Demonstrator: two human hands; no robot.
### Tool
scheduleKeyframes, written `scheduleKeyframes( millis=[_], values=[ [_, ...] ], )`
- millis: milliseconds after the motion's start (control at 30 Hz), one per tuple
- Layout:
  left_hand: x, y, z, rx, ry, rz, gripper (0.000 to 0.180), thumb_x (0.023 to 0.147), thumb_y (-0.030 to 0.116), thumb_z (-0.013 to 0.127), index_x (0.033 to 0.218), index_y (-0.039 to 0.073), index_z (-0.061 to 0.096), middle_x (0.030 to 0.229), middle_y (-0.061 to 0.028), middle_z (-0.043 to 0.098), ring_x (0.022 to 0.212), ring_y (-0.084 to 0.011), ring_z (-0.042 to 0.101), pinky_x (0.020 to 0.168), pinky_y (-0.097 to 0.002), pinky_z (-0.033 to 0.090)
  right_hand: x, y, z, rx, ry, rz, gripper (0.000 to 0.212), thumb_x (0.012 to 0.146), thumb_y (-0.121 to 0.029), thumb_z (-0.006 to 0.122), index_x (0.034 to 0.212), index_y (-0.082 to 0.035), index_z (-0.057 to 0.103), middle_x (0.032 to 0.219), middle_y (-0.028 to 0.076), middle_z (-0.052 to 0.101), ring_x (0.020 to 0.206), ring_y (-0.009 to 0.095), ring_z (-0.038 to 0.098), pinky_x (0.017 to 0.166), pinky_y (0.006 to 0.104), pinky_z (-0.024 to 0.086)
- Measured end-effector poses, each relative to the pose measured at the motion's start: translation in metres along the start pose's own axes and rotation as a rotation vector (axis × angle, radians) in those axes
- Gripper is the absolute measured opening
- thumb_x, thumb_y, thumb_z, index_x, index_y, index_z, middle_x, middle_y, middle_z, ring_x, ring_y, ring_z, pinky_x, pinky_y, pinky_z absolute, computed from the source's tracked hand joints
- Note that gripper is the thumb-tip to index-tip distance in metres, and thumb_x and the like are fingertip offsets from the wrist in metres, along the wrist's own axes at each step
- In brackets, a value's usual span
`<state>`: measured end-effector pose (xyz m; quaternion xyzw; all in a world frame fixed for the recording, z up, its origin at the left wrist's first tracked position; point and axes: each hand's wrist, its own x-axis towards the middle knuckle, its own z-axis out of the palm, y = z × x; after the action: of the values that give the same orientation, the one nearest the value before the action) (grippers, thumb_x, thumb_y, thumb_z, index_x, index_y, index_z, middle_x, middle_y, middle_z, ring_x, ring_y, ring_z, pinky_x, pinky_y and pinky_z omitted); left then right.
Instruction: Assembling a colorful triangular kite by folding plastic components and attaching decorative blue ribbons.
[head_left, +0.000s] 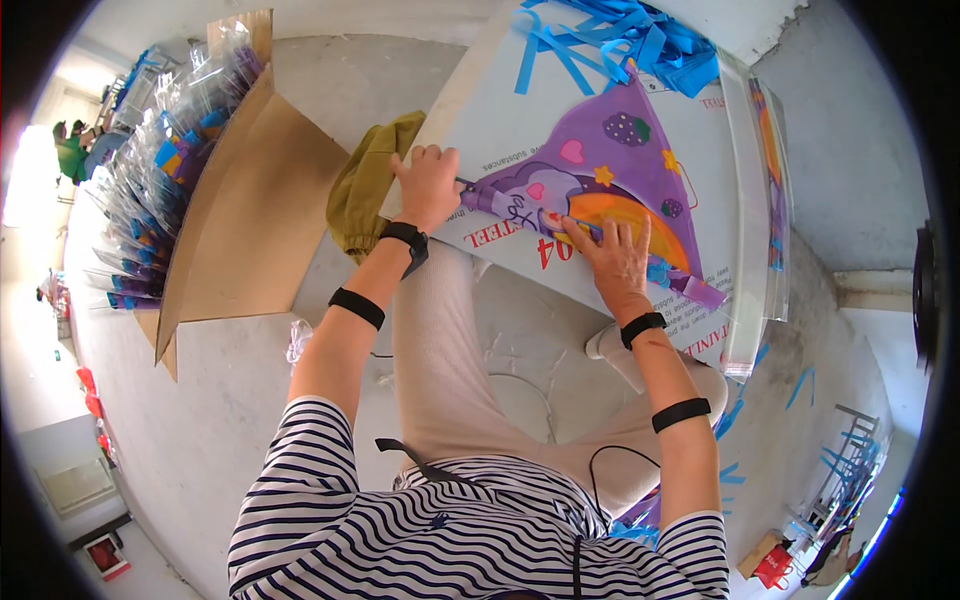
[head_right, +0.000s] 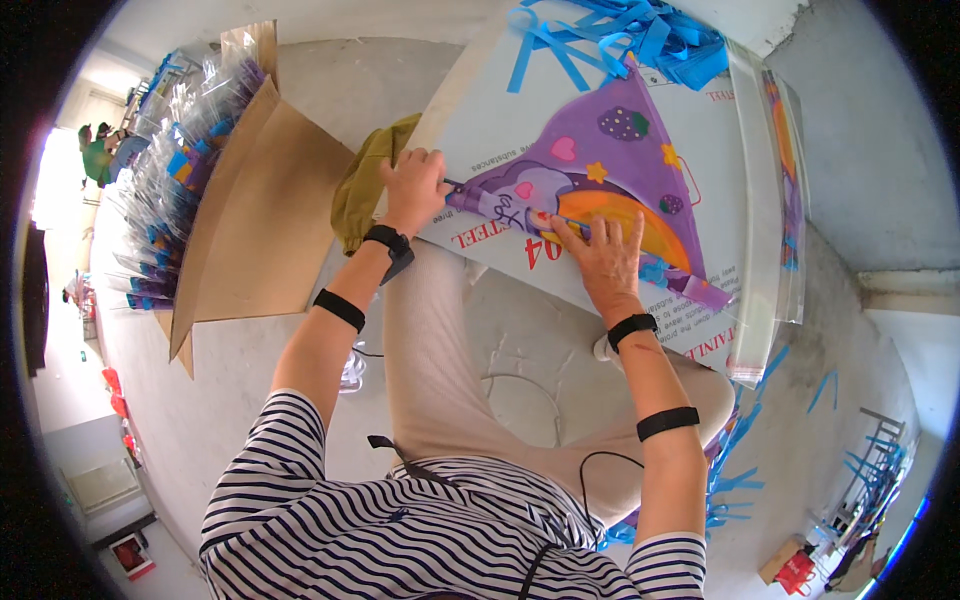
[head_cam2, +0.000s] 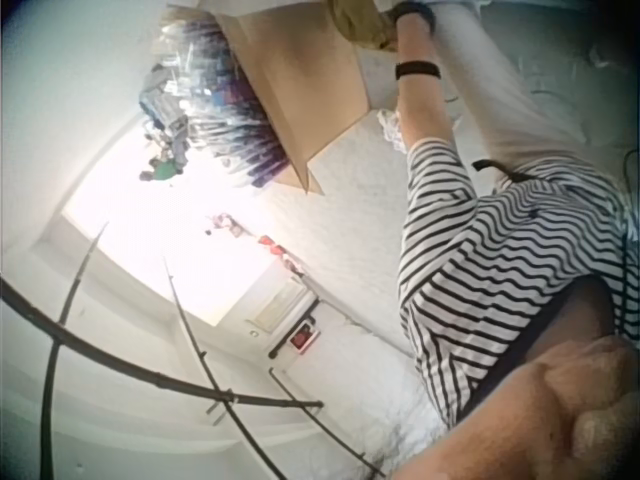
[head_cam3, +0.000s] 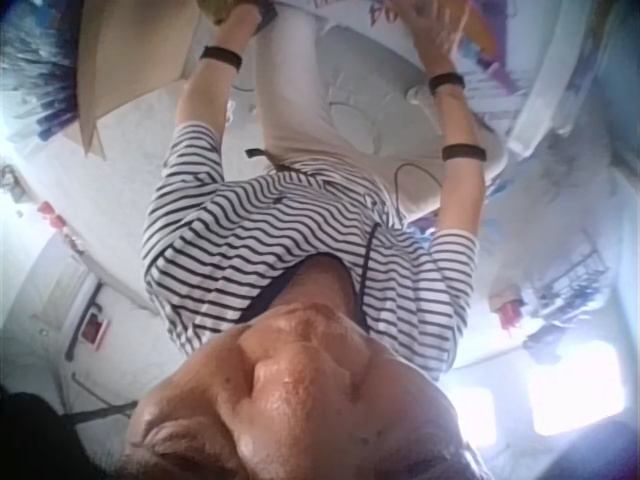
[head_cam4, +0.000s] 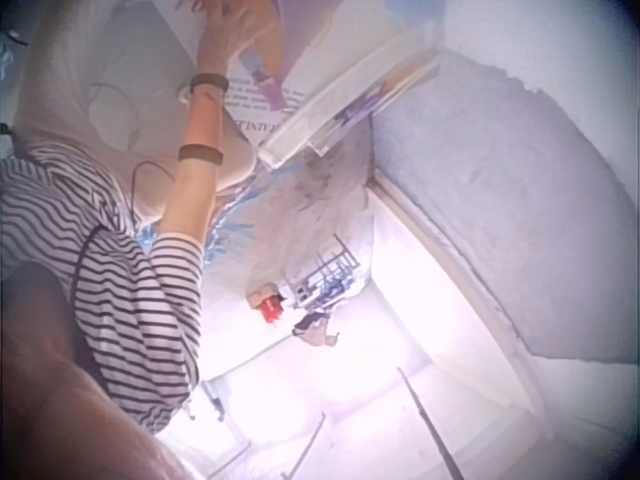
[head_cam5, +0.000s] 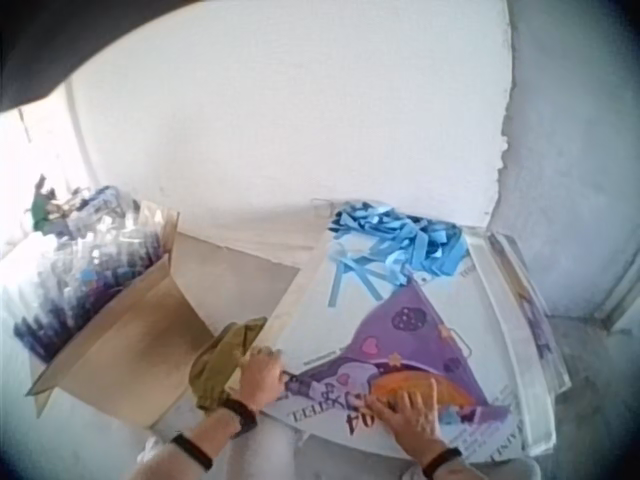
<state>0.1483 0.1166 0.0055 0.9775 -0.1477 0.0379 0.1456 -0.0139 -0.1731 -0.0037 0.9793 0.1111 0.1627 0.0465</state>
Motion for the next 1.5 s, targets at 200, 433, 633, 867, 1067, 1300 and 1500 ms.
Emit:
scheduleKeyframes(
  millis=[200,433,633,867,1067,1300,1500],
  values=[
    [-0.011,0.002,0.009,0.285,0.077,0.539,0.015,0.080,0.008,0.066,0.094,0.011,0.065,0.096,-0.0061,0.065,0.089,-0.0253,0.065,0.081,-0.0397,0.050,0.006,-0.007,-0.002,0.027,-0.001,0.001,0.077,0.086,0.001,0.061,0.149,-0.043,0.052,0.108,0.009,0.054,0.099,0.028,0.055,0.116,0.0696,0.027],
    [-0.059,0.047,0.003,0.259,-0.043,0.429,0.066,0.092,0.055,0.067,0.152,0.036,0.048,0.119,-0.0371,0.060,0.110,-0.0504,0.059,0.105,-0.0733,0.030,-0.001,-0.003,-0.001,-0.009,-0.003,0.019,0.072,0.087,-0.002,0.062,0.147,-0.042,0.054,0.110,0.007,0.054,0.103,0.028,0.055,0.116,0.0714,0.026],
    [-0.076,0.039,0.008,0.246,0.001,0.380,0.086,0.082,0.067,0.070,0.157,0.039,0.041,0.136,-0.0386,0.049,0.128,-0.0523,0.048,0.107,-0.0773,0.025,0.000,-0.005,-0.002,-0.008,-0.036,0.045,0.069,0.087,-0.004,0.064,0.145,-0.039,0.055,0.111,0.006,0.054,0.106,0.028,0.055,0.117,0.0717,0.023],
    [-0.076,0.044,0.006,0.215,-0.038,0.329,0.089,0.077,0.070,0.072,0.156,0.039,0.043,0.139,-0.0317,0.045,0.131,-0.0491,0.043,0.104,-0.0820,0.022,-0.008,-0.001,0.002,0.050,0.002,0.101,0.068,0.085,0.001,0.062,0.146,-0.030,0.056,0.111,0.008,0.055,0.106,0.029,0.056,0.116,0.0694,0.027],
    [-0.075,0.047,0.007,0.218,-0.008,0.351,0.089,0.075,0.070,0.073,0.154,0.041,0.044,0.137,-0.0301,0.046,0.129,-0.0487,0.043,0.104,-0.0827,0.022,0.015,-0.025,-0.001,0.256,0.004,0.039,0.060,0.093,-0.019,0.067,0.150,-0.013,0.050,0.150,0.012,0.049,0.143,0.033,0.043,0.123,0.0583,0.024],
    [-0.076,0.050,-0.002,0.223,-0.062,0.312,0.081,0.079,0.067,0.072,0.152,0.043,0.047,0.137,-0.0233,0.048,0.129,-0.0451,0.045,0.103,-0.0828,0.024,0.020,-0.078,0.009,0.299,-0.115,0.117,0.070,0.097,-0.046,0.062,0.155,-0.012,0.045,0.166,0.010,0.034,0.155,0.032,0.028,0.124,0.0581,0.022],
    [-0.071,0.038,-0.006,0.193,-0.119,0.206,0.083,0.082,0.061,0.075,0.155,0.036,0.044,0.146,-0.0123,0.044,0.133,-0.0436,0.043,0.105,-0.0841,0.020,0.007,-0.070,0.014,0.309,-0.094,0.146,0.075,0.095,-0.050,0.063,0.157,-0.012,0.041,0.166,0.007,0.034,0.156,0.028,0.026,0.124,0.0594,0.022]
  ],
)
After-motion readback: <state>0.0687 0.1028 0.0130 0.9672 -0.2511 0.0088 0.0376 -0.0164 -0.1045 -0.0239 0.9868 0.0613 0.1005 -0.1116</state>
